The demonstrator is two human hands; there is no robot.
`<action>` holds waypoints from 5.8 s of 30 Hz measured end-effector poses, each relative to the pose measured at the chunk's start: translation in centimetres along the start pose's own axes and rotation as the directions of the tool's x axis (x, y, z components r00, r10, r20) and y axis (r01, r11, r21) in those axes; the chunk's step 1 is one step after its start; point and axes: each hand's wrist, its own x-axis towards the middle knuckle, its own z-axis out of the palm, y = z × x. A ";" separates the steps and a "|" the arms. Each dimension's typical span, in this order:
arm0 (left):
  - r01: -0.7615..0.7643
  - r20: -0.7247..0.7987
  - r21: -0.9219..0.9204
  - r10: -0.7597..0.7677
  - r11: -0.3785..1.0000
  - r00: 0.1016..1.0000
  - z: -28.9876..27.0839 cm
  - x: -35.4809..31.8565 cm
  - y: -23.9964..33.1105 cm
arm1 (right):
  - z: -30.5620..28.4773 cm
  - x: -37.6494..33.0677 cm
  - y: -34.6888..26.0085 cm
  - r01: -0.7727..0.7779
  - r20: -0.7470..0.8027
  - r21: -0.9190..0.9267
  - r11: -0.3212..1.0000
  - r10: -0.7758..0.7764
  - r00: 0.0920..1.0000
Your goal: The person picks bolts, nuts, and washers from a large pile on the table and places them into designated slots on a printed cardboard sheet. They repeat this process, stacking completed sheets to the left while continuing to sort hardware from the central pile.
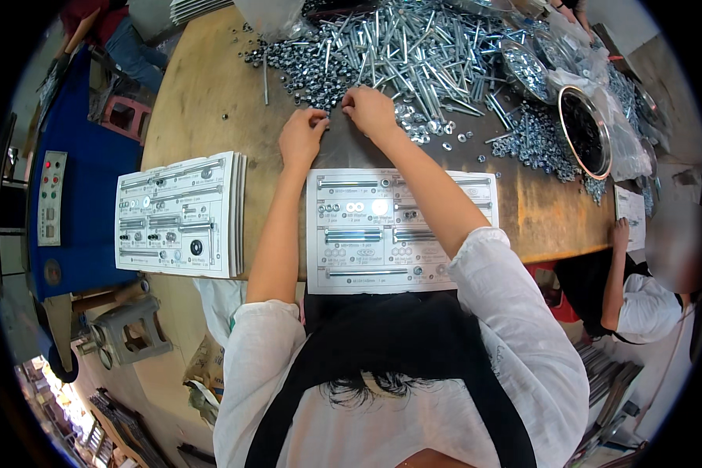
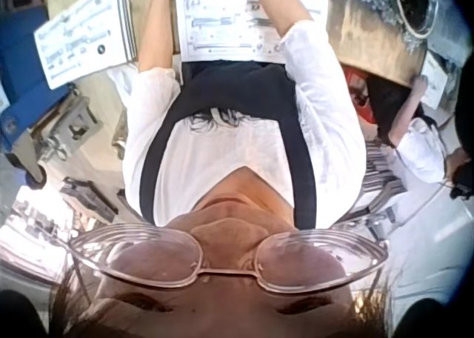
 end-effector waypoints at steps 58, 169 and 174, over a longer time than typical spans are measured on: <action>-0.102 0.260 -0.104 0.126 0.989 0.957 0.0 -1.9 -2.0 | -9.1 -19.9 2.8 -0.033 0.071 0.268 0.963 0.014 0.997; -0.057 0.303 -0.146 0.100 0.988 0.948 -8.7 -22.6 2.1 | -3.1 -25.1 -9.9 0.105 0.169 0.334 0.937 -0.170 0.971; -0.046 0.285 -0.210 0.107 0.977 0.953 -9.0 -20.6 5.3 | -7.3 -20.2 -6.0 -0.042 0.009 0.392 0.919 0.042 0.999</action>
